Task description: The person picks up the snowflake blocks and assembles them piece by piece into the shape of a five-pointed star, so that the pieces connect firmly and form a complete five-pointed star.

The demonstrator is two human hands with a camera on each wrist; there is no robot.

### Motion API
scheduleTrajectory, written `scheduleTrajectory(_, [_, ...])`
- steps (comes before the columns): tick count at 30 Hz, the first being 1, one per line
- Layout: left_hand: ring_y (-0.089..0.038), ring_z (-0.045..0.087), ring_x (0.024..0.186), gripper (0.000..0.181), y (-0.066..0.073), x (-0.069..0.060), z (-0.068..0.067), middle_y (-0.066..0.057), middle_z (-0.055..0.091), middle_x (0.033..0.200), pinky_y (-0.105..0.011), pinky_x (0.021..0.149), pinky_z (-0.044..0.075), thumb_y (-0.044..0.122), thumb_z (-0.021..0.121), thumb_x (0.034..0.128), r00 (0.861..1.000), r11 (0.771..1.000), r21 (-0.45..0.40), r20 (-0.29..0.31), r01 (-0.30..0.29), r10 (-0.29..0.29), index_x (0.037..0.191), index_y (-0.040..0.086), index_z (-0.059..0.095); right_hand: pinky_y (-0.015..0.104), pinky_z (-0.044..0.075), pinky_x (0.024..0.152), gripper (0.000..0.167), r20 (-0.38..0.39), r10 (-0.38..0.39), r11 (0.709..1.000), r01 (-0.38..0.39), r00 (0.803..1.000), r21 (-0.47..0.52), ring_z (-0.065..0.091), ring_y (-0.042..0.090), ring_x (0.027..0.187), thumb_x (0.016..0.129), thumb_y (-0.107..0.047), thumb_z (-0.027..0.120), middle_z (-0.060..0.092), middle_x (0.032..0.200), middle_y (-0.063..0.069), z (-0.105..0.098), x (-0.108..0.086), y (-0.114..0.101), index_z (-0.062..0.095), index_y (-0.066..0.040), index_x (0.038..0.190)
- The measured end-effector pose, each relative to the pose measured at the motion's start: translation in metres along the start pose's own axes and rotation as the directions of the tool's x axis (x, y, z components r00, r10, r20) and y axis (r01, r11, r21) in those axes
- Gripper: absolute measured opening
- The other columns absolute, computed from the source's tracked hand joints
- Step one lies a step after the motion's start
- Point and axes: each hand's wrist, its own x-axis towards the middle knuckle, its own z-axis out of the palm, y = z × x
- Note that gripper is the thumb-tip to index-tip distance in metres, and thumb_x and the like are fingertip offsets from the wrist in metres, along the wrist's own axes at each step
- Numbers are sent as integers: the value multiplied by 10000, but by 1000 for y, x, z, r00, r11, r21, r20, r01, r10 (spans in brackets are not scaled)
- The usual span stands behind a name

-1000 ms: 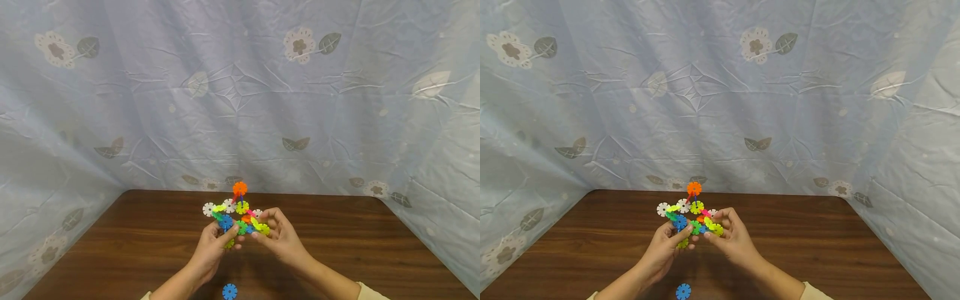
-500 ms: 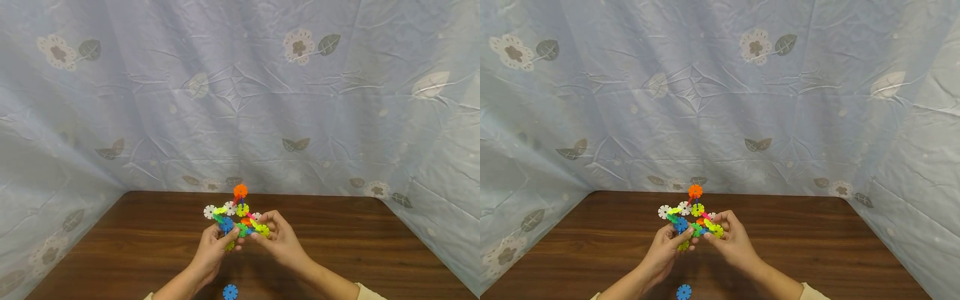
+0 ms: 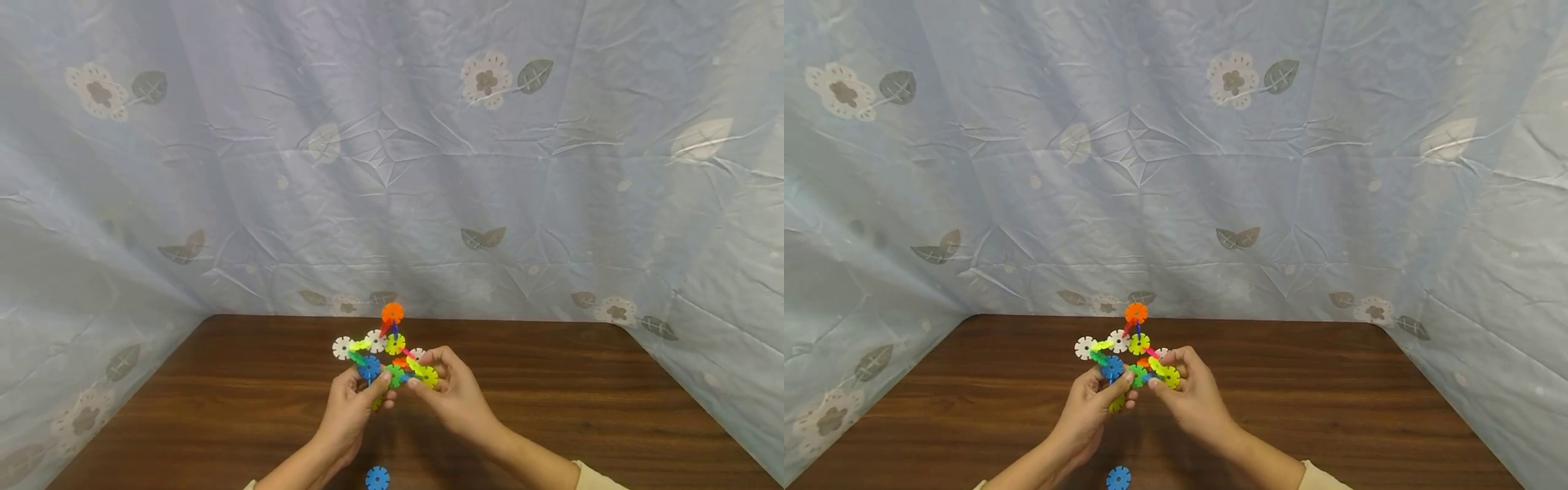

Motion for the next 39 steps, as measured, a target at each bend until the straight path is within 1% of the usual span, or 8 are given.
scheduleTrajectory(6, [-62,670,766,160,0,0,-2,27,698,934,-196,738,615,146,669,1027,998,996,-62,18,60,-59,1120,21,632,168,477,652,368,-16,42,998,-41,999,56,496,56,714,960,-2,704,550,1312,247,1,1,-2,487,92,1241])
scheduleTrajectory(9, [-70,665,757,174,1,1,-1,26,697,927,-206,731,615,141,668,1028,999,998,-53,10,46,-45,1128,5,629,163,446,622,371,-13,46,998,-46,999,53,451,49,674,959,-7,707,541,1315,232,1,1,-3,487,79,1245])
scheduleTrajectory(12, [-75,664,759,206,0,2,0,27,686,930,-208,718,606,149,665,1032,1000,999,-41,-8,30,-30,1154,-10,619,157,522,689,405,14,14,998,-15,1000,60,578,42,750,973,-16,697,564,1316,272,0,3,-2,446,77,1277])
scheduleTrajectory(17, [-57,669,781,229,1,2,1,14,661,954,-176,721,600,163,634,1051,998,995,-86,-10,59,-60,1211,7,582,218,620,883,468,60,-43,995,37,997,94,744,89,958,991,-41,692,643,1275,347,-3,7,1,393,80,1330])
scheduleTrajectory(25, [-48,674,793,237,8,4,3,8,648,1000,-156,726,603,163,626,1056,997,987,-145,-26,69,-73,1227,8,573,307,655,870,377,2,-76,993,76,997,88,767,89,924,985,-41,702,699,1180,357,-1,13,0,486,105,1258])
scheduleTrajectory(30, [-43,668,789,245,8,4,3,2,645,1006,-151,715,593,156,617,1060,997,988,-141,-39,67,-73,1242,-1,573,328,661,858,364,25,-111,987,107,994,123,770,100,960,1002,-39,678,676,1198,390,0,14,3,486,119,1267])
scheduleTrajectory(35, [-42,672,771,210,7,5,2,12,659,973,-157,708,590,158,621,1057,996,988,-143,-54,63,-71,1204,14,582,357,660,873,303,64,-179,974,167,982,153,783,171,1031,1069,-65,571,625,1247,438,-2,15,7,507,139,1285])
scheduleTrajectory(39, [-42,674,766,187,6,4,2,15,659,973,-159,707,594,153,630,1051,995,987,-147,-62,63,-73,1181,24,593,387,656,885,295,43,-185,972,176,982,155,780,169,1041,1087,-75,537,649,1230,393,-3,16,8,544,163,1260])
